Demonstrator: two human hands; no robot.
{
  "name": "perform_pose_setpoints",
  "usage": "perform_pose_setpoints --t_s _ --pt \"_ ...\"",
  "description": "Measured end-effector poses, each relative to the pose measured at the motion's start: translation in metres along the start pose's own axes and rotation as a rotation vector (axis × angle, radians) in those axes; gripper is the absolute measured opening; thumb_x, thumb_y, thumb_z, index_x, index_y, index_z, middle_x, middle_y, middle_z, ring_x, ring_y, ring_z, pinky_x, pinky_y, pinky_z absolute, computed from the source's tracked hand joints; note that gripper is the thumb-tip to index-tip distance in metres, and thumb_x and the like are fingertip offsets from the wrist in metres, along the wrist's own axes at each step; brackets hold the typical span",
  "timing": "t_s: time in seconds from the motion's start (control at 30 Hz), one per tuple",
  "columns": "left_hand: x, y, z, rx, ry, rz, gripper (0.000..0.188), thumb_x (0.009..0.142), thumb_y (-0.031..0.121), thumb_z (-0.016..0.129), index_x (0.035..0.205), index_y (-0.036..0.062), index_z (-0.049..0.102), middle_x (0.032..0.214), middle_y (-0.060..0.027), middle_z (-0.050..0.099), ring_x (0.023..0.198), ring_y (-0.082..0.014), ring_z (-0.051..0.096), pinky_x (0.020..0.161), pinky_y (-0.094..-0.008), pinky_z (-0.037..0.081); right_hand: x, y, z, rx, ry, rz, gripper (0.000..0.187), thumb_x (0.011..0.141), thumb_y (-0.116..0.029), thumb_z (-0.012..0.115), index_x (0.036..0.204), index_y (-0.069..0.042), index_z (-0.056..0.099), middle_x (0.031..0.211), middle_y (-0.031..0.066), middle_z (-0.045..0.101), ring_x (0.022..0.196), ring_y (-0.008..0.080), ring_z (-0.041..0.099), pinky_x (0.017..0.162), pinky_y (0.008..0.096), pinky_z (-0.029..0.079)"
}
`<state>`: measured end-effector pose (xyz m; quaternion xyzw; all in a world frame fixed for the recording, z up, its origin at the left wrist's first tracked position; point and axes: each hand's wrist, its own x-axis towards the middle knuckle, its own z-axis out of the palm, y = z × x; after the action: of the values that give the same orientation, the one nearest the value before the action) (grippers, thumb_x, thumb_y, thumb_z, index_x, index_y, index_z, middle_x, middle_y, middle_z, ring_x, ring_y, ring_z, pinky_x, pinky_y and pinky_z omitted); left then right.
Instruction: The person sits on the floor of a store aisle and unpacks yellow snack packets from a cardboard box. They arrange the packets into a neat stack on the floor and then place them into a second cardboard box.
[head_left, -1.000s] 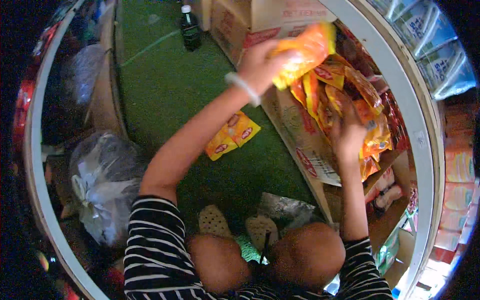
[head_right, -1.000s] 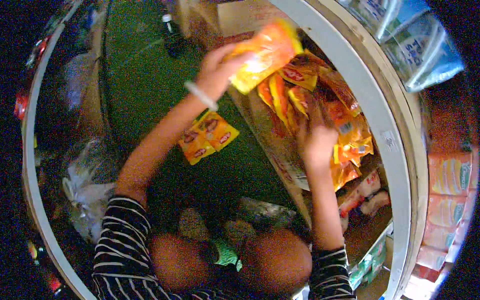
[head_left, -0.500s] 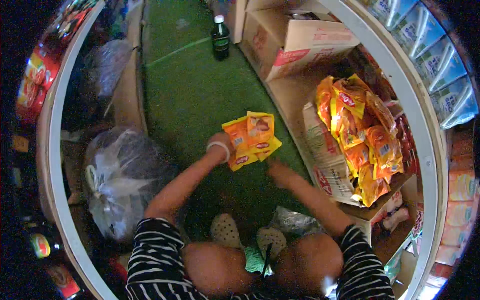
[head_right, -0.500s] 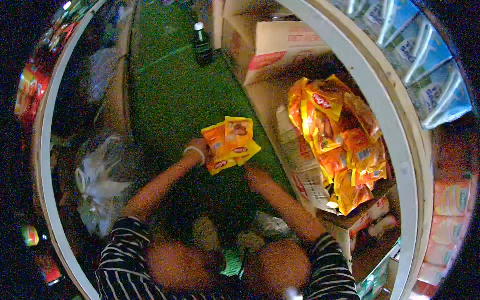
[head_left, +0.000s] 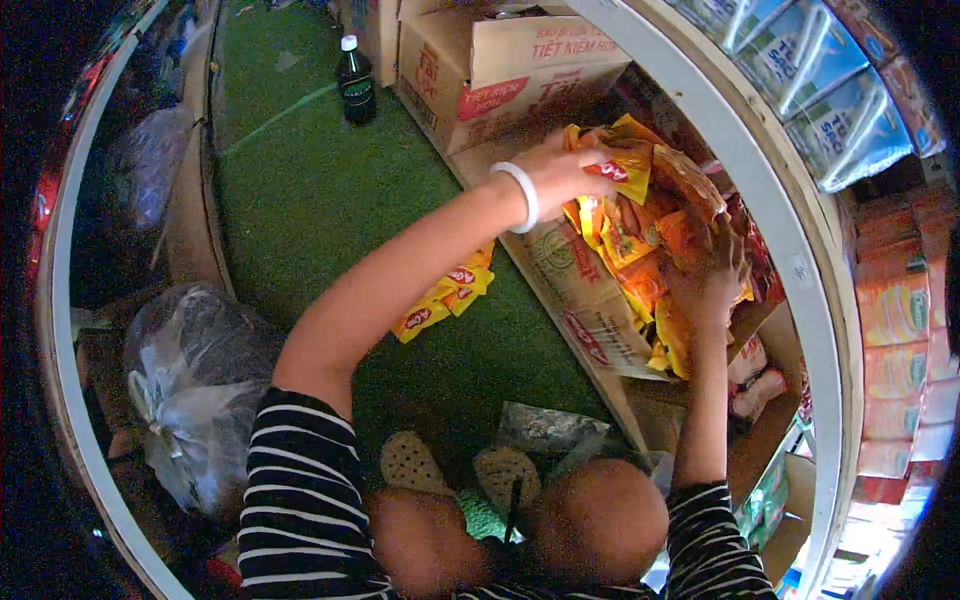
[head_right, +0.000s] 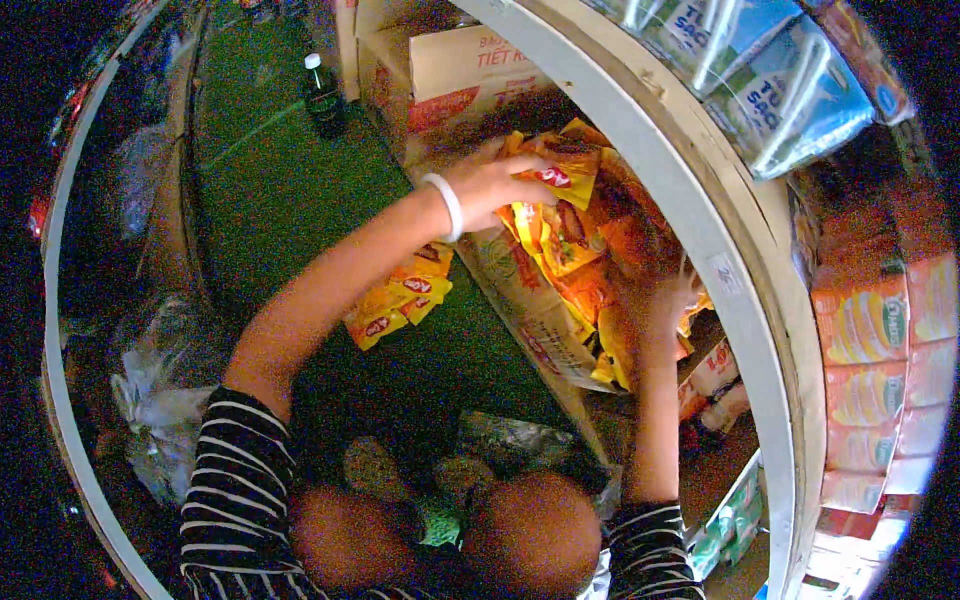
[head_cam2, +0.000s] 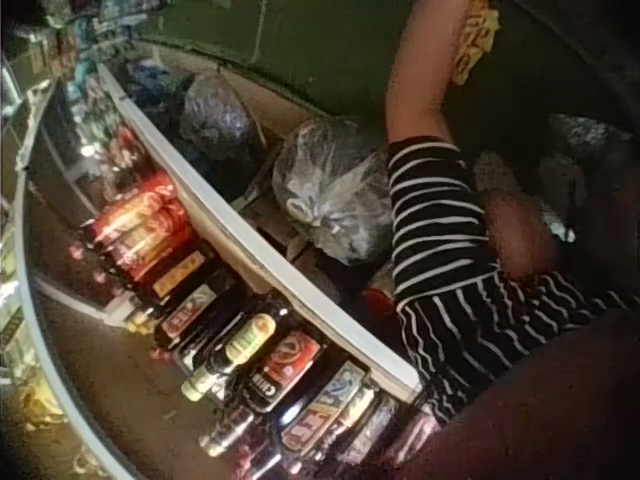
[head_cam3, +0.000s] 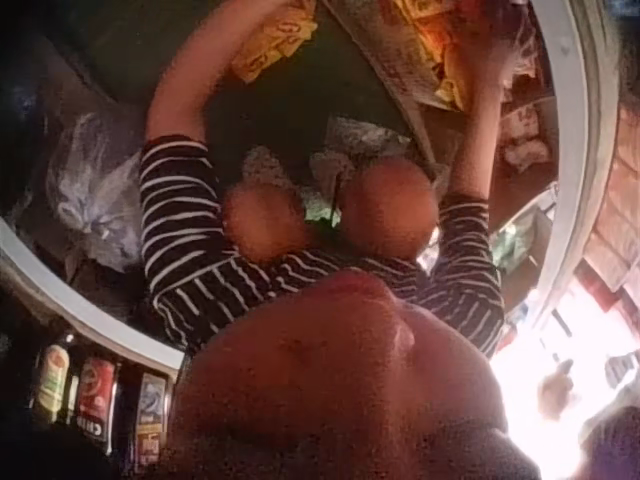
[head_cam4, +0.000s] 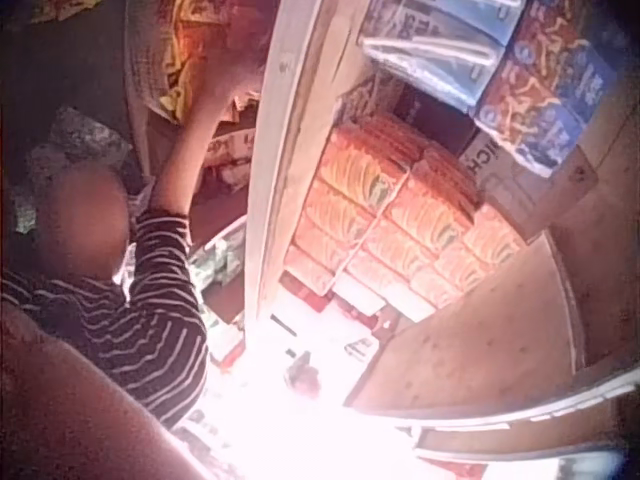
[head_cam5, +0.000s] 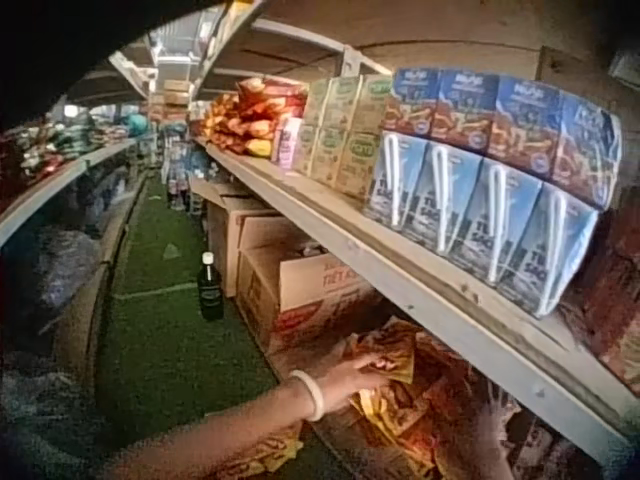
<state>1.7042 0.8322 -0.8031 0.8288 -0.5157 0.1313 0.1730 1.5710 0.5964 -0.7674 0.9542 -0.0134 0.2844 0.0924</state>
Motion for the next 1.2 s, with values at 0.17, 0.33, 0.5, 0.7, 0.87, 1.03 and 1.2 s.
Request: perform_pose_setpoints --t_s 0.17,0.33,0.5,0.7,0.87,1.03,1.2 --pt "-0.005 0.01 -0.018 -0.067 0.066 0.025 0.047 0.065 0.003 0.064 0.109 0.0179 0.06 0.108 -0.0076 0.058 0.098 -0.0298 0.057 0.086 -0.0393 0.047 0.003 -0.004 -0.009 0.248 0.025 -0.132 0.05 0.064 -0.008 0.067 0.113 -0.006 0.059 0.112 0.0153 0.061 0.105 0.037 0.055 0.092 0.0461 0.043" --pt "-0.068 0.029 -0.057 -0.148 0.305 0.02 0.046 0.064 0.003 0.065 0.109 0.0141 0.064 0.104 -0.0095 0.06 0.096 -0.0305 0.059 0.083 -0.0376 0.05 -0.014 -0.048 -0.049 0.824 -0.025 -0.003 0.044 0.066 0.0 0.06 0.109 -0.006 0.061 0.103 0.0147 0.064 0.098 0.0326 0.061 0.086 0.041 0.047" --pt "-0.135 0.047 -0.087 -0.122 0.354 -0.166 0.054 0.057 -0.005 0.06 0.108 0.0114 0.064 0.106 -0.009 0.059 0.098 -0.0282 0.059 0.084 -0.0368 0.049 -0.035 -0.144 -0.061 0.694 0.157 -0.417 0.046 0.066 -0.008 0.064 0.111 -0.016 0.063 0.111 0.0095 0.058 0.102 0.0292 0.055 0.083 0.0431 0.04" --pt "-0.259 0.051 -0.021 0.136 0.267 -0.618 0.052 0.061 -0.006 0.062 0.11 0.0113 0.061 0.106 -0.015 0.058 0.094 -0.0316 0.06 0.081 -0.0375 0.051 -0.067 -0.227 0.027 0.734 -0.067 -0.496 0.068 0.066 -0.007 0.065 0.13 -0.023 0.048 0.14 0.0167 0.032 0.128 0.038 0.032 0.094 0.0583 0.032" --pt "-0.317 0.048 0.032 -0.02 -0.678 -0.974 0.037 0.077 0.013 0.06 0.114 0.0102 0.058 0.106 -0.0224 0.058 0.095 -0.0364 0.06 0.08 -0.0446 0.05 -0.099 -0.206 0.031 0.807 -0.578 -0.646 0.068 0.068 -0.008 0.068 0.132 -0.02 0.045 0.146 0.019 0.022 0.137 0.0394 0.015 0.105 0.0562 0.026" --pt "-0.203 0.046 -0.029 0.012 -0.469 -0.769 0.043 0.081 0.028 0.06 0.119 0.0085 0.054 0.106 -0.0243 0.058 0.097 -0.0389 0.058 0.085 -0.044 0.047 -0.036 -0.079 -0.058 0.656 -0.491 -0.287 0.05 0.073 -0.019 0.069 0.121 -0.014 0.055 0.136 0.0189 0.038 0.128 0.0401 0.031 0.103 0.0478 0.032" --pt "-0.041 0.09 -0.042 -0.249 0.138 -0.15 0.067 0.075 0.044 0.065 0.129 0.0093 0.045 0.128 -0.0258 0.043 0.114 -0.0412 0.047 0.095 -0.0459 0.04 -0.021 0.008 -0.05 0.302 -0.265 -0.088 0.062 0.07 -0.032 0.073 0.125 -0.017 0.05 0.136 0.0228 0.03 0.125 0.0421 0.029 0.103 0.0532 0.026"
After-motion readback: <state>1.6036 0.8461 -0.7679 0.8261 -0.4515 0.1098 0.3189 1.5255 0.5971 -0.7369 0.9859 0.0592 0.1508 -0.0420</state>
